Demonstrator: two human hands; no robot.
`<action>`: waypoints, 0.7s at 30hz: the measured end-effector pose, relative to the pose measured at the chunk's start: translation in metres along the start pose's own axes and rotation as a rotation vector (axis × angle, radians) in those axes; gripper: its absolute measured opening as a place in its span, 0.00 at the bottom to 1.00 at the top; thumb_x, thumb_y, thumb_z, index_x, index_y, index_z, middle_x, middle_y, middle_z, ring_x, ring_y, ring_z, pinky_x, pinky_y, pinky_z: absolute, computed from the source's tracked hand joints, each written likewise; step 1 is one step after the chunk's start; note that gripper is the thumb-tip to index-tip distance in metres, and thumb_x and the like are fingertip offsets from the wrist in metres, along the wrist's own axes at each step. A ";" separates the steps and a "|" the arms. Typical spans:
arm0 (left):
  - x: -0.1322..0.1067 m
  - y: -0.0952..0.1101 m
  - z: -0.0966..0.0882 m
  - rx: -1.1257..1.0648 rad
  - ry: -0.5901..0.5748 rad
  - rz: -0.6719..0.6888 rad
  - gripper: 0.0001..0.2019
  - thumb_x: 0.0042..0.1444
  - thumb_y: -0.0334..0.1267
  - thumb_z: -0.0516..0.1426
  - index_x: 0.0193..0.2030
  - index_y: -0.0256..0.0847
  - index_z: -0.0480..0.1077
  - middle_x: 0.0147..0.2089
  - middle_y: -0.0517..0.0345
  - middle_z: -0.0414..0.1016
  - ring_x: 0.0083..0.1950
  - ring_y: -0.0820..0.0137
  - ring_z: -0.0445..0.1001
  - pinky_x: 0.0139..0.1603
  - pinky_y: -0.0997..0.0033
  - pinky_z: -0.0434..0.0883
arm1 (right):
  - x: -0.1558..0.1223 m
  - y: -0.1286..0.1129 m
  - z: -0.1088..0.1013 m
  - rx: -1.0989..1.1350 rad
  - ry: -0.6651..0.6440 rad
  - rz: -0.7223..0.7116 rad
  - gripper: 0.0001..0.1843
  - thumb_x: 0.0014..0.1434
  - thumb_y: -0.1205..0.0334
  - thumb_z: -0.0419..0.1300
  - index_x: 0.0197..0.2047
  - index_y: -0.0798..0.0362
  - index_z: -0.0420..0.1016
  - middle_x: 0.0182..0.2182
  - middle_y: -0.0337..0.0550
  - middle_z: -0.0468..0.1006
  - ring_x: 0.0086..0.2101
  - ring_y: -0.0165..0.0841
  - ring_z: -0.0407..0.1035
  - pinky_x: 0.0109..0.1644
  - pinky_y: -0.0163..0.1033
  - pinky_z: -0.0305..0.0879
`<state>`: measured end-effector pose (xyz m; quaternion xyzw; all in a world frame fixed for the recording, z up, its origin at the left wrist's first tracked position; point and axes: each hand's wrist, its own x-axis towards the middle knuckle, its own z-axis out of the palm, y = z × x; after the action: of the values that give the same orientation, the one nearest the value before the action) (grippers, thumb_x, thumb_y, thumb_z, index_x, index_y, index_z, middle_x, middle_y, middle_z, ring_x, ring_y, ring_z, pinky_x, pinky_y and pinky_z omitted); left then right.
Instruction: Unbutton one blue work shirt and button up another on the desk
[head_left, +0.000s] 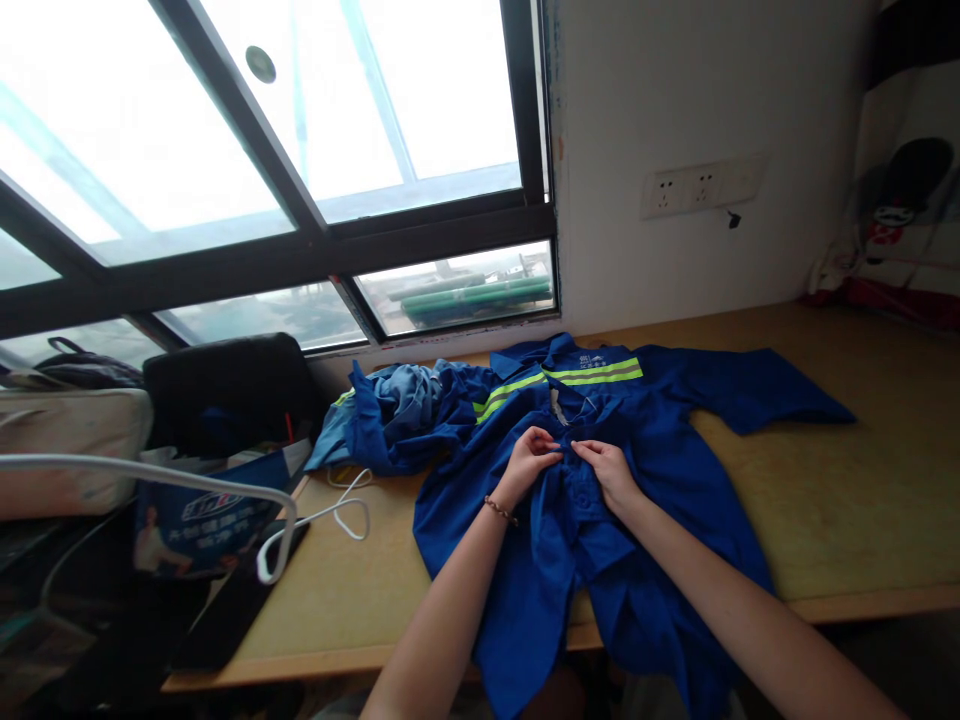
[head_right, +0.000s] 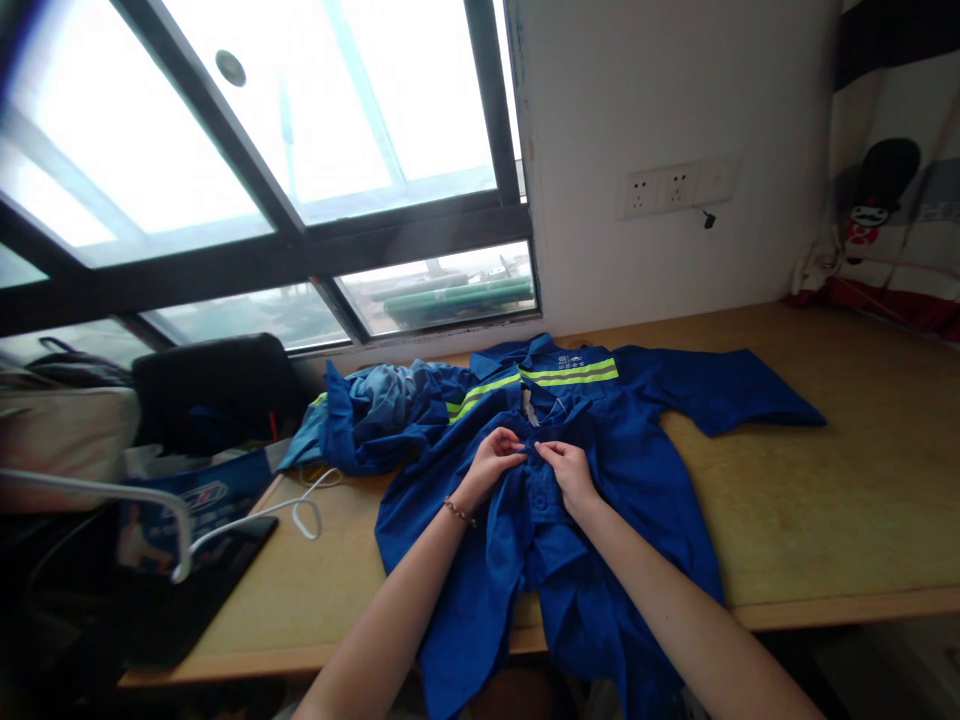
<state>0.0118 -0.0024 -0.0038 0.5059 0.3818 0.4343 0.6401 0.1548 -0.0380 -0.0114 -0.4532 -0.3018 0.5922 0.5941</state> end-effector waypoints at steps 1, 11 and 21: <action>0.000 0.001 0.000 -0.011 0.008 -0.011 0.21 0.33 0.37 0.66 0.33 0.37 0.61 0.30 0.59 0.72 0.29 0.75 0.71 0.33 0.76 0.67 | 0.000 0.001 0.000 0.002 -0.006 0.001 0.18 0.34 0.50 0.67 0.25 0.56 0.74 0.22 0.41 0.76 0.23 0.33 0.68 0.31 0.38 0.65; -0.016 0.019 0.027 -0.197 -0.022 -0.041 0.20 0.33 0.35 0.65 0.32 0.38 0.61 0.29 0.61 0.71 0.27 0.76 0.69 0.30 0.77 0.66 | 0.028 0.012 -0.021 -0.109 0.190 -0.080 0.18 0.34 0.51 0.65 0.24 0.56 0.72 0.21 0.40 0.75 0.25 0.34 0.69 0.33 0.38 0.65; 0.006 0.025 -0.043 0.221 0.602 0.205 0.10 0.37 0.26 0.59 0.29 0.38 0.66 0.29 0.58 0.70 0.34 0.71 0.70 0.40 0.70 0.66 | 0.025 -0.006 -0.022 0.131 0.192 -0.077 0.15 0.36 0.54 0.66 0.24 0.53 0.68 0.18 0.36 0.72 0.20 0.31 0.67 0.26 0.38 0.64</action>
<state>-0.0307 0.0201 0.0123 0.4572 0.5455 0.5823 0.3928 0.1798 -0.0173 -0.0194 -0.4560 -0.2212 0.5410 0.6711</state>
